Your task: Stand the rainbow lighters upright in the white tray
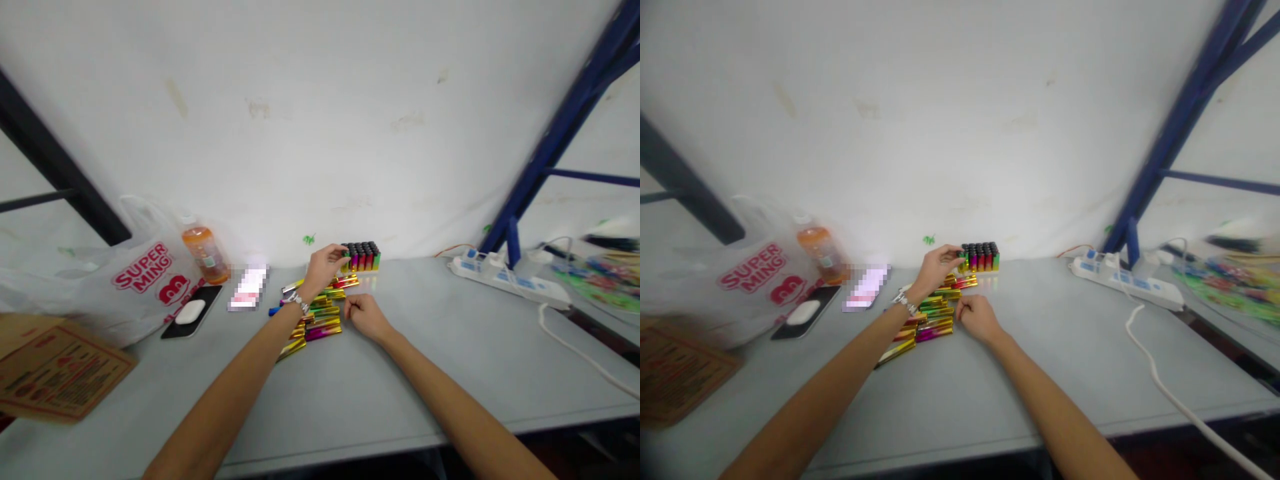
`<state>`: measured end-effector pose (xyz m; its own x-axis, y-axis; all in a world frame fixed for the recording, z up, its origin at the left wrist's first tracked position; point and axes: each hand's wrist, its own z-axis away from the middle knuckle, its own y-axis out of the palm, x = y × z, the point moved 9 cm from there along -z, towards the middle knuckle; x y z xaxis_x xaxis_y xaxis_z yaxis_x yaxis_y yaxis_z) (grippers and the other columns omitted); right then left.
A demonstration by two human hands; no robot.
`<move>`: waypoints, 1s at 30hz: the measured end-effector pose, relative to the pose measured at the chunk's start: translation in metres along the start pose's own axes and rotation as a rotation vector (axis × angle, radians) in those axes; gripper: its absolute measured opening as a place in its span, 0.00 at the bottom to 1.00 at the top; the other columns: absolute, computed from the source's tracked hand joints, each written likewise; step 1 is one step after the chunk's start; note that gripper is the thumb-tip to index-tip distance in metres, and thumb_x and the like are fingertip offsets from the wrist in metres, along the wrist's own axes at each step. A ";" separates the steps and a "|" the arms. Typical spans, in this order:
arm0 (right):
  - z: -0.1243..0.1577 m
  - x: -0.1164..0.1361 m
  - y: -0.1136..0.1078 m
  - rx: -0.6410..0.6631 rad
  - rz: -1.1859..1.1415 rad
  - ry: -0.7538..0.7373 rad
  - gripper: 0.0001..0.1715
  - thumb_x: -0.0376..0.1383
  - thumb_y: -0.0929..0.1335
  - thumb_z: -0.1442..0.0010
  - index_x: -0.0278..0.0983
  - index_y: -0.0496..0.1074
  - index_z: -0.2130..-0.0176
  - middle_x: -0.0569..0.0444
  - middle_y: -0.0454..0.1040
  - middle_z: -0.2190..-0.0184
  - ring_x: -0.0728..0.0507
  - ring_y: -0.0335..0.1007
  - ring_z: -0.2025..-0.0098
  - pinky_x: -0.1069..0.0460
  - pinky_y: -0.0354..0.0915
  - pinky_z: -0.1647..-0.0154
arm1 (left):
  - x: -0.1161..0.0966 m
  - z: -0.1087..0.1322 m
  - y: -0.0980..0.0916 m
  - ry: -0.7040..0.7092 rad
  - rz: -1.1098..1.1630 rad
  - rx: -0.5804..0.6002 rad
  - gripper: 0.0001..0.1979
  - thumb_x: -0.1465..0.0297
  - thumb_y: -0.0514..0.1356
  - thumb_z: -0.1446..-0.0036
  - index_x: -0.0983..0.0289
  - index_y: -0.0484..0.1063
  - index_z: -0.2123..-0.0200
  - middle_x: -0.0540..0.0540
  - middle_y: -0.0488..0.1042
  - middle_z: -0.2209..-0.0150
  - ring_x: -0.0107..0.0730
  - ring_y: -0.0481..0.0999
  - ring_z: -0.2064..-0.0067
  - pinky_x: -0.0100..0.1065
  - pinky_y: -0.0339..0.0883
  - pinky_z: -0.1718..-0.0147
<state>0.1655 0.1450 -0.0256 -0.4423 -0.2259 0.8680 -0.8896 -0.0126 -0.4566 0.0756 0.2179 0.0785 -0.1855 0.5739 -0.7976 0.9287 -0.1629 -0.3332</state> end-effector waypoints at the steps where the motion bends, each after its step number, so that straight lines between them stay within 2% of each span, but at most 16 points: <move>1: 0.000 0.000 0.000 0.001 0.005 0.001 0.13 0.27 0.58 0.60 0.37 0.69 0.82 0.58 0.69 0.83 0.48 0.65 0.76 0.55 0.58 0.70 | 0.002 -0.005 0.003 0.016 -0.048 0.014 0.11 0.70 0.65 0.48 0.65 0.77 0.60 0.54 0.79 0.67 0.32 0.78 0.64 0.34 0.71 0.58; 8: -0.001 0.000 -0.003 -0.006 0.020 -0.011 0.14 0.26 0.59 0.58 0.37 0.70 0.82 0.57 0.70 0.83 0.48 0.65 0.75 0.55 0.58 0.70 | 0.026 -0.016 0.022 0.012 -0.216 0.075 0.09 0.77 0.62 0.47 0.66 0.75 0.61 0.52 0.78 0.68 0.31 0.78 0.64 0.35 0.72 0.57; 15: 0.000 0.000 -0.004 -0.003 0.016 0.008 0.14 0.26 0.59 0.58 0.37 0.71 0.81 0.58 0.69 0.84 0.48 0.65 0.76 0.55 0.58 0.71 | 0.041 -0.018 0.026 0.026 -0.294 0.061 0.11 0.74 0.64 0.47 0.64 0.74 0.58 0.53 0.77 0.65 0.31 0.77 0.64 0.35 0.73 0.59; 18: 0.000 0.000 -0.004 -0.008 0.019 0.000 0.14 0.26 0.59 0.58 0.37 0.71 0.81 0.58 0.69 0.84 0.48 0.65 0.76 0.55 0.58 0.71 | 0.040 -0.018 0.028 0.088 -0.349 0.103 0.14 0.74 0.63 0.45 0.62 0.72 0.54 0.52 0.76 0.65 0.30 0.77 0.64 0.34 0.72 0.58; 22: -0.001 0.000 -0.005 -0.015 0.011 -0.012 0.14 0.26 0.59 0.58 0.37 0.71 0.81 0.58 0.70 0.83 0.48 0.65 0.76 0.55 0.58 0.70 | 0.031 -0.014 0.032 0.238 -0.566 0.195 0.12 0.72 0.57 0.40 0.63 0.74 0.54 0.56 0.74 0.59 0.34 0.76 0.58 0.38 0.70 0.52; 25: -0.001 -0.001 -0.005 -0.012 -0.004 0.000 0.14 0.26 0.59 0.59 0.37 0.71 0.81 0.58 0.70 0.83 0.48 0.64 0.76 0.55 0.58 0.70 | 0.027 -0.008 0.032 0.278 -0.737 0.239 0.18 0.74 0.51 0.38 0.63 0.72 0.48 0.58 0.70 0.52 0.34 0.74 0.56 0.37 0.70 0.51; 30: -0.001 0.002 -0.004 -0.015 -0.056 -0.008 0.14 0.26 0.58 0.61 0.37 0.70 0.82 0.58 0.70 0.83 0.48 0.64 0.76 0.55 0.58 0.69 | 0.020 0.004 0.031 0.321 -0.988 0.319 0.28 0.78 0.50 0.42 0.61 0.63 0.38 0.61 0.66 0.45 0.39 0.69 0.50 0.42 0.68 0.50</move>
<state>0.1682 0.1459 -0.0215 -0.3913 -0.2327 0.8903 -0.9144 -0.0109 -0.4048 0.0990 0.2208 0.0506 -0.6696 0.7411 0.0482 0.2798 0.3118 -0.9080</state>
